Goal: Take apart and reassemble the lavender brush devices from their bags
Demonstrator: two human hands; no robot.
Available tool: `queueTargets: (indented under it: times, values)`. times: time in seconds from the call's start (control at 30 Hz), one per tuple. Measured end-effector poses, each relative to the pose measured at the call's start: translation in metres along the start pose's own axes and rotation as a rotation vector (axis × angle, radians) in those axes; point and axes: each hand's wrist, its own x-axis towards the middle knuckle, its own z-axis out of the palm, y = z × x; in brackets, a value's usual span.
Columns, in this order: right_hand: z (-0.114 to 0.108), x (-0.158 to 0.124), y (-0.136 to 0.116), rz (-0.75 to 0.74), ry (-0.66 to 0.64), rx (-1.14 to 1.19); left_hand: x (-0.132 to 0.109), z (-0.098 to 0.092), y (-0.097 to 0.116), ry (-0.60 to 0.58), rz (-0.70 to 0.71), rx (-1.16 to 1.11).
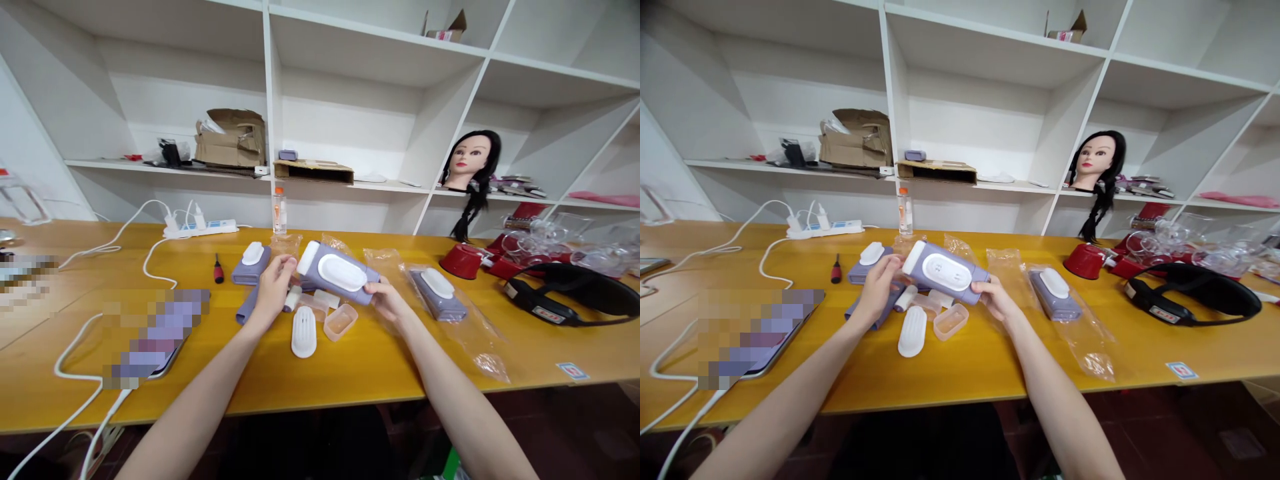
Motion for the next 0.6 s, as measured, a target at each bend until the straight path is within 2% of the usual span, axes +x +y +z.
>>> queueTargets:
  times: [0.1, 0.17, 0.33, 0.4, 0.47, 0.53, 0.6]
  values:
    - [0.005, -0.004, 0.001, 0.017, -0.103, -0.106, -0.001, -0.003, 0.001, 0.004, 0.129, 0.066]
    - [0.007, -0.005, 0.001, 0.011, -0.128, -0.135, -0.005, -0.003, 0.003, 0.028, 0.193, 0.118]
    - [0.009, -0.006, -0.004, -0.016, -0.168, -0.168, -0.011, 0.001, 0.006, 0.07, 0.262, 0.135]
    - [0.013, -0.008, -0.004, -0.012, -0.182, -0.163, -0.012, 0.004, 0.005, 0.061, 0.268, -0.004]
    - [0.02, -0.01, -0.002, -0.009, -0.176, -0.131, -0.013, 0.007, 0.004, 0.036, 0.242, -0.274]
    - [0.03, -0.011, 0.002, -0.013, -0.148, -0.076, -0.014, 0.01, 0.004, 0.029, 0.148, -0.58]
    - [0.04, -0.013, 0.009, -0.013, -0.105, -0.025, -0.016, 0.014, 0.007, 0.012, 0.017, -0.787]
